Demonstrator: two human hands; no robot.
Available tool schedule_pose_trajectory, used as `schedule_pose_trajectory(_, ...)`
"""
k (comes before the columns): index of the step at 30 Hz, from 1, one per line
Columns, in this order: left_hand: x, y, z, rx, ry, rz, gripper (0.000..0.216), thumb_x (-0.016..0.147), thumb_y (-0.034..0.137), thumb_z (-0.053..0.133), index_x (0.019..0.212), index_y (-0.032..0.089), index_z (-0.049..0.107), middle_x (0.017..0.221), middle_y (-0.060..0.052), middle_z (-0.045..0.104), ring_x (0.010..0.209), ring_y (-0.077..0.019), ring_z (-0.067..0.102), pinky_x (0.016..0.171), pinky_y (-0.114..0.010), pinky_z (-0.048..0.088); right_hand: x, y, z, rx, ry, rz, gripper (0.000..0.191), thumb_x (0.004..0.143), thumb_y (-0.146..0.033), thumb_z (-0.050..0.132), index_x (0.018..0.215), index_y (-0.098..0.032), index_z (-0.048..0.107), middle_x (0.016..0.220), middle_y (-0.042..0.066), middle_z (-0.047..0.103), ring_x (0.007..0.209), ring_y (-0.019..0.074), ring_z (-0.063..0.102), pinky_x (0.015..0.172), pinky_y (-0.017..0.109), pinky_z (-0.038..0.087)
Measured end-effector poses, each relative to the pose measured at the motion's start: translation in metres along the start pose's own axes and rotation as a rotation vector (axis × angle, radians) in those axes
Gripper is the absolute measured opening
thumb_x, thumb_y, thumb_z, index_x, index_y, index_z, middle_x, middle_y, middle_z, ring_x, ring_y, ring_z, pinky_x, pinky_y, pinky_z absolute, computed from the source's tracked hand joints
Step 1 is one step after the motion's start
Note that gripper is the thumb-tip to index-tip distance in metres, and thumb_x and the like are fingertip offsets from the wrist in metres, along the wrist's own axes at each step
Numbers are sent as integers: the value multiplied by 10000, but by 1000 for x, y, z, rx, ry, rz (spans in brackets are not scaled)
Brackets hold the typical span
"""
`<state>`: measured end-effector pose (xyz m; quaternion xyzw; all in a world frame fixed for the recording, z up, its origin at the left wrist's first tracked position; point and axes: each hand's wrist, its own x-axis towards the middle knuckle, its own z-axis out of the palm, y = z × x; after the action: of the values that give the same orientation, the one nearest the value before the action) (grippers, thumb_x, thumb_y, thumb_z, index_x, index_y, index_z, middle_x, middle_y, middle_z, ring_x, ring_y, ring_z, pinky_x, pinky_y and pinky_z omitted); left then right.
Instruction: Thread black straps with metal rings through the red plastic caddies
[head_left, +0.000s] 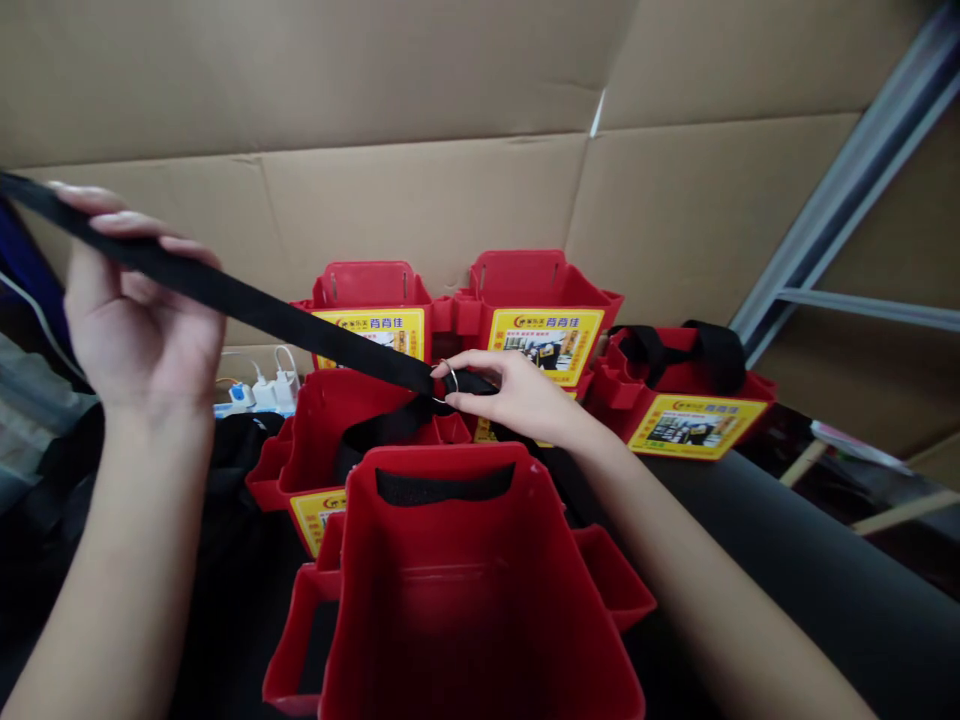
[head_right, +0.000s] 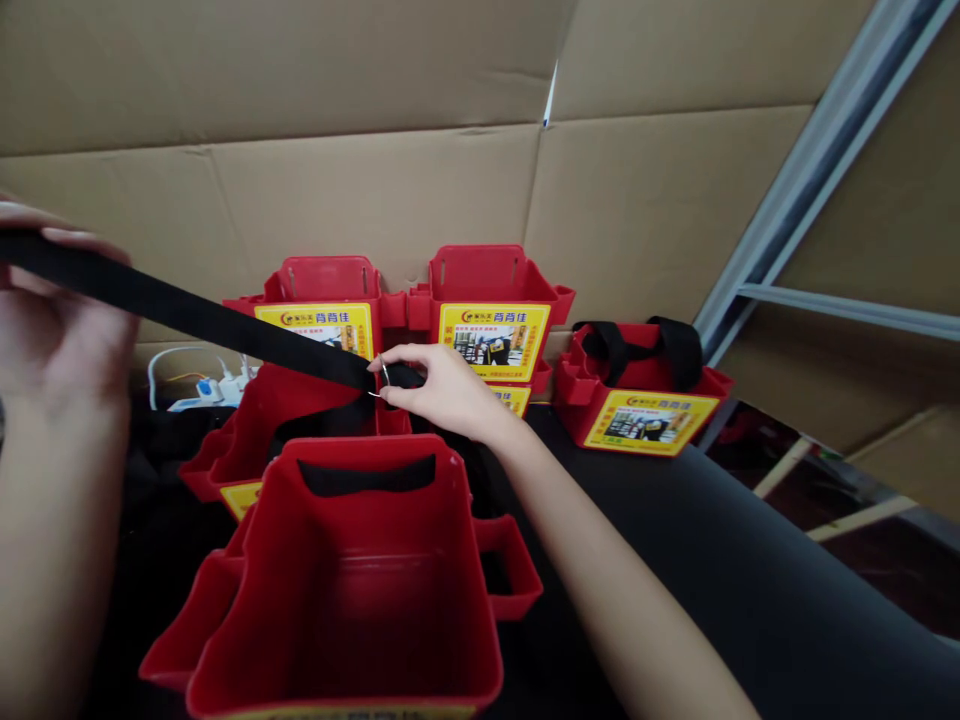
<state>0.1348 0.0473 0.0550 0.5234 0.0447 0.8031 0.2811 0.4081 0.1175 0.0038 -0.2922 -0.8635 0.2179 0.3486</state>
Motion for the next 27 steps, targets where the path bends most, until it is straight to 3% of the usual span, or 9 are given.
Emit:
schedule_pose_trajectory(3, 7, 2, -13, -5, -31, -6, 132, 885, 233, 500, 838, 309, 596, 814, 242, 625, 749, 55, 500, 664, -7, 370, 1, 1, 1, -7, 37, -9, 243, 726, -172, 589, 962, -198, 639, 1021, 27, 655, 932, 176, 599, 842, 318, 440)
schedule_pose_trajectory(6, 3, -16, -1, 171, -116, -206, 48, 796, 245, 612, 817, 285, 628, 726, 174, 640, 469, 12, 395, 458, -92, 344, 2, 1, 2, 7, 25, 22, 239, 725, -214, 605, 962, -191, 632, 995, 36, 658, 884, 182, 604, 809, 336, 453)
schedule_pose_trajectory(9, -15, -48, 23, 624, -262, -491, 190, 664, 223, 719, 836, 198, 643, 600, 63, 623, 517, -51, 501, 517, -172, 393, 3, 1, 4, 98, 10, 27, 263, 718, -250, 625, 971, -175, 625, 964, 42, 659, 881, 182, 600, 818, 348, 456)
schedule_pose_trajectory(12, -33, -76, 40, 773, -393, -613, 200, 652, 237, 698, 788, 148, 581, 635, 13, 627, 609, -108, 577, 595, -220, 432, 3, -1, 6, 205, 19, 20, 262, 696, -246, 649, 948, -177, 634, 960, 30, 658, 914, 178, 595, 872, 358, 444)
schedule_pose_trajectory(15, -41, -87, 44, 796, -451, -618, 180, 669, 234, 661, 756, 144, 531, 646, 8, 614, 612, -113, 586, 598, -222, 439, 3, -2, 6, 261, 39, 49, 264, 675, -248, 671, 930, -186, 650, 950, 22, 661, 889, 174, 601, 861, 357, 458)
schedule_pose_trajectory(21, -42, -82, 44, 790, -463, -573, 197, 682, 250, 646, 766, 150, 497, 645, 6, 606, 607, -116, 592, 587, -221, 439, 3, -5, 8, 526, 25, 172, 232, 781, -324, 559, 910, -166, 669, 783, 33, 660, 676, 133, 614, 560, 251, 510)
schedule_pose_trajectory(27, -45, -83, 48, 833, -548, -505, 166, 703, 226, 619, 814, 142, 529, 689, -3, 583, 645, -110, 562, 647, -238, 442, 3, -6, 11, 491, 38, 226, 196, 668, -309, 685, 791, -162, 644, 721, -1, 634, 585, 89, 563, 580, 235, 474)
